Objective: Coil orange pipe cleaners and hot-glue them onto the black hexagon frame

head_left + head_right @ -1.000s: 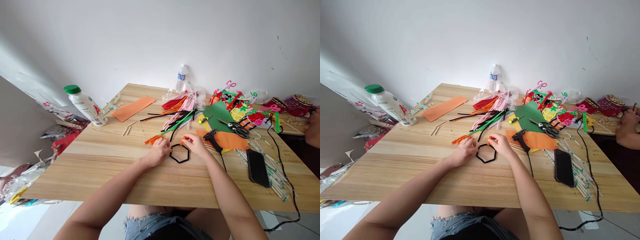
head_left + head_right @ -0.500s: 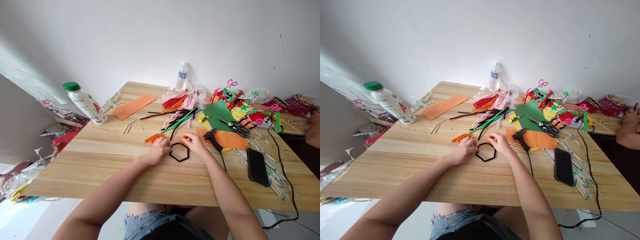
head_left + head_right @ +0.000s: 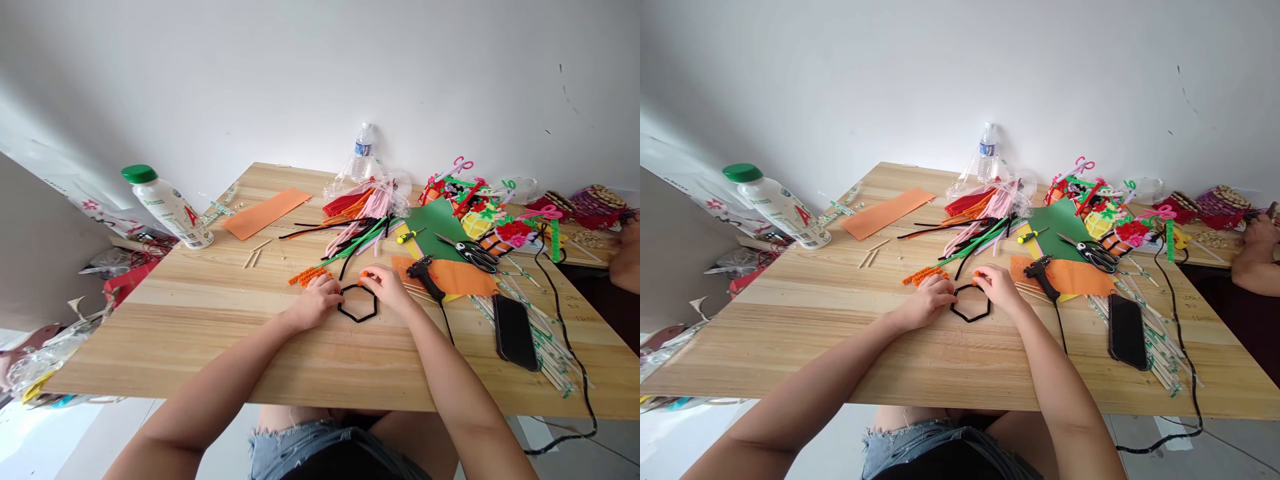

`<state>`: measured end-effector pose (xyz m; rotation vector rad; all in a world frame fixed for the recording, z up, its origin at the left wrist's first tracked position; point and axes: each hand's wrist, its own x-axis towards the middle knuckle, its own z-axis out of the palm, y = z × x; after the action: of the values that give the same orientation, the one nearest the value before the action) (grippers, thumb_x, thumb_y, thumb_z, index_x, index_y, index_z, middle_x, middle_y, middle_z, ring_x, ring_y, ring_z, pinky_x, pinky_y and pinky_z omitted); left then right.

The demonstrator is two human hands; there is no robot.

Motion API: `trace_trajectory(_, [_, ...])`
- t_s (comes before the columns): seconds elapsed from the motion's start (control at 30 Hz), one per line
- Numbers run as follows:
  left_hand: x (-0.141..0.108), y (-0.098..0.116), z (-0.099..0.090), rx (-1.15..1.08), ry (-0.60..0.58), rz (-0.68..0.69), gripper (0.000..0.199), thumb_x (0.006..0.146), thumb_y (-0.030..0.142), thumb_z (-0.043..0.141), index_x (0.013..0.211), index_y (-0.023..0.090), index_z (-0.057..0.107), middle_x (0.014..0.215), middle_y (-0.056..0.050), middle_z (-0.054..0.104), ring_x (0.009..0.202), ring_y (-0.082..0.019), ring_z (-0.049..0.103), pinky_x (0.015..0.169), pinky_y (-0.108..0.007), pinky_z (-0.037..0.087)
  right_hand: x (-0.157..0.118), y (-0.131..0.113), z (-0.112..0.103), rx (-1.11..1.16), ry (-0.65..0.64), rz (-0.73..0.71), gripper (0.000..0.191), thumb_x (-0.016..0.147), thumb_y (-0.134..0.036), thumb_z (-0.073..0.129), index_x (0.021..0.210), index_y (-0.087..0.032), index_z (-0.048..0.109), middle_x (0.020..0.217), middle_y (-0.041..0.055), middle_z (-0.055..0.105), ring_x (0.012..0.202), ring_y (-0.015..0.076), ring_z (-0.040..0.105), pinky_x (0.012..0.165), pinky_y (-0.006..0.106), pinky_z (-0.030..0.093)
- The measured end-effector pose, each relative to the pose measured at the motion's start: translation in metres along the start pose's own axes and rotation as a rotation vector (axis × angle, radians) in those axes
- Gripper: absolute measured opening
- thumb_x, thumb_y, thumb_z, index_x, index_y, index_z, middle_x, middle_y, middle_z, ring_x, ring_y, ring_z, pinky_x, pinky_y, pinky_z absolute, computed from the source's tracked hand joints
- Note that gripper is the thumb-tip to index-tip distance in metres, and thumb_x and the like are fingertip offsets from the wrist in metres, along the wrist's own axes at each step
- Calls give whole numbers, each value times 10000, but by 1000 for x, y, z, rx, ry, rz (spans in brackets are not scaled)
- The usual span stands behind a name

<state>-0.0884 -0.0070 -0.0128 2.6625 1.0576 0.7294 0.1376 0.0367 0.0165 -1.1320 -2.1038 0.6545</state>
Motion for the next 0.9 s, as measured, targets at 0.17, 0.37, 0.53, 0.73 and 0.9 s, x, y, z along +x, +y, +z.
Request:
trace_trajectory(0.17, [0, 0, -1, -3, -8, -1, 310, 864, 73, 452, 937, 212, 719, 986, -89, 617, 937, -226, 480, 806, -377, 429, 1, -2, 0, -19, -12, -4, 117, 846, -230, 585, 852, -172, 687, 859, 85, 714, 746, 174, 643, 635, 261, 518])
trace_trajectory(0.37, [-1, 0, -1, -20, -1, 4, 293, 871, 84, 460, 944, 204, 717, 991, -90, 616, 943, -224, 471, 815, -374, 424, 3, -3, -2, -52, -39, -10, 99, 835, -185, 592, 828, -161, 688, 838, 83, 715, 742, 182, 639, 674, 276, 501])
trace_trajectory(0.53, [-1, 0, 0, -26, -1, 0, 303, 875, 92, 449, 940, 213, 720, 986, -89, 623, 939, -225, 476, 812, -379, 431, 4, -3, -1, -73, -58, -23, 113, 838, -168, 585, 806, -184, 692, 804, 58, 714, 736, 179, 636, 713, 285, 491])
trace_trajectory(0.73, [0, 2, -3, -21, 5, 5, 307, 870, 97, 452, 967, 217, 717, 996, -91, 628, 949, -231, 489, 822, -395, 431, 1, -3, 1, -65, -34, -19, 110, 848, -207, 585, 839, -180, 691, 823, 70, 711, 714, 172, 632, 676, 273, 499])
trace_trajectory(0.9, [-1, 5, -8, -46, 14, -7, 257, 851, 173, 499, 990, 207, 711, 999, -96, 617, 937, -234, 494, 846, -404, 429, 1, 0, 1, -53, -4, -7, 136, 843, -273, 601, 851, -174, 695, 820, 79, 716, 683, 168, 629, 635, 272, 508])
